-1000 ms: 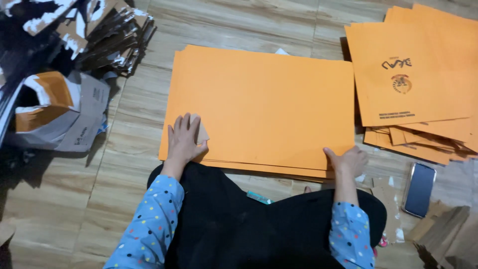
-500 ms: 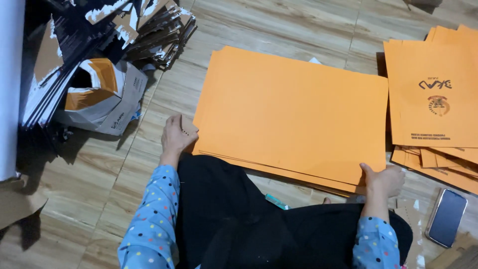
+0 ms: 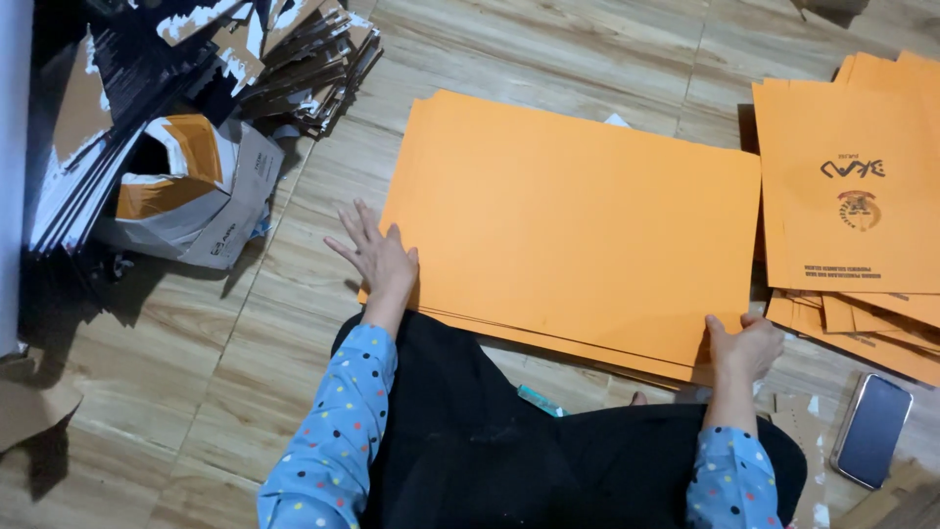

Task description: Apply adhesive to orange folders and fold them for assembly

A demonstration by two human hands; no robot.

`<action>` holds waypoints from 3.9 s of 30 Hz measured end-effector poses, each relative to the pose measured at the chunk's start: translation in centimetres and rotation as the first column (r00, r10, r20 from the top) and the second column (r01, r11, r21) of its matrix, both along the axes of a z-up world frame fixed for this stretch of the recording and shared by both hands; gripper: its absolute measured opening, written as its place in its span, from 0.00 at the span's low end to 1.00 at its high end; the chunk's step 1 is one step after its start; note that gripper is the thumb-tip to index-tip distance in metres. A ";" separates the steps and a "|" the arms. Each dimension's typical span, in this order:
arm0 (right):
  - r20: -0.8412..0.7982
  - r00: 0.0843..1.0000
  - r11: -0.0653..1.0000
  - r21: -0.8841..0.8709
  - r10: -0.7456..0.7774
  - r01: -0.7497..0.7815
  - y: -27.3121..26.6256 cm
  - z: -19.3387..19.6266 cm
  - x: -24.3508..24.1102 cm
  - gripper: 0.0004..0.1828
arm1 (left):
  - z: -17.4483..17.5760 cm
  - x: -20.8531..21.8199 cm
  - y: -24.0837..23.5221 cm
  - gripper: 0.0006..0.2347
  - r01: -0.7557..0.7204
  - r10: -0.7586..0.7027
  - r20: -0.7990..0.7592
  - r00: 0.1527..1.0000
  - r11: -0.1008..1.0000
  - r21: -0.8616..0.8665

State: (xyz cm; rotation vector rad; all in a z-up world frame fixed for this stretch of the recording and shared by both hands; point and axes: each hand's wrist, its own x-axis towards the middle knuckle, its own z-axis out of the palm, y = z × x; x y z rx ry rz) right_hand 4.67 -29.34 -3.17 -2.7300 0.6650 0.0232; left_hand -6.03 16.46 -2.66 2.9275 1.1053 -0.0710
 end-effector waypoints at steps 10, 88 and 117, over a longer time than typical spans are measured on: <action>0.021 0.999 0.999 -0.010 -0.033 0.033 -1.5 -2.4 0.7 0.32 | -1.9 1.3 -0.1 0.16 -0.157 0.202 0.085 0.976 0.915 -0.372; 0.432 0.742 0.445 0.606 0.512 -0.660 10.2 11.9 -3.1 0.33 | 2.2 8.0 -22.2 0.17 0.381 0.290 0.266 0.919 -0.489 -0.784; 0.415 0.891 0.410 0.791 0.184 -0.453 -3.3 10.2 4.4 0.15 | -1.2 6.4 1.1 0.43 0.202 0.235 0.611 0.756 0.804 -0.559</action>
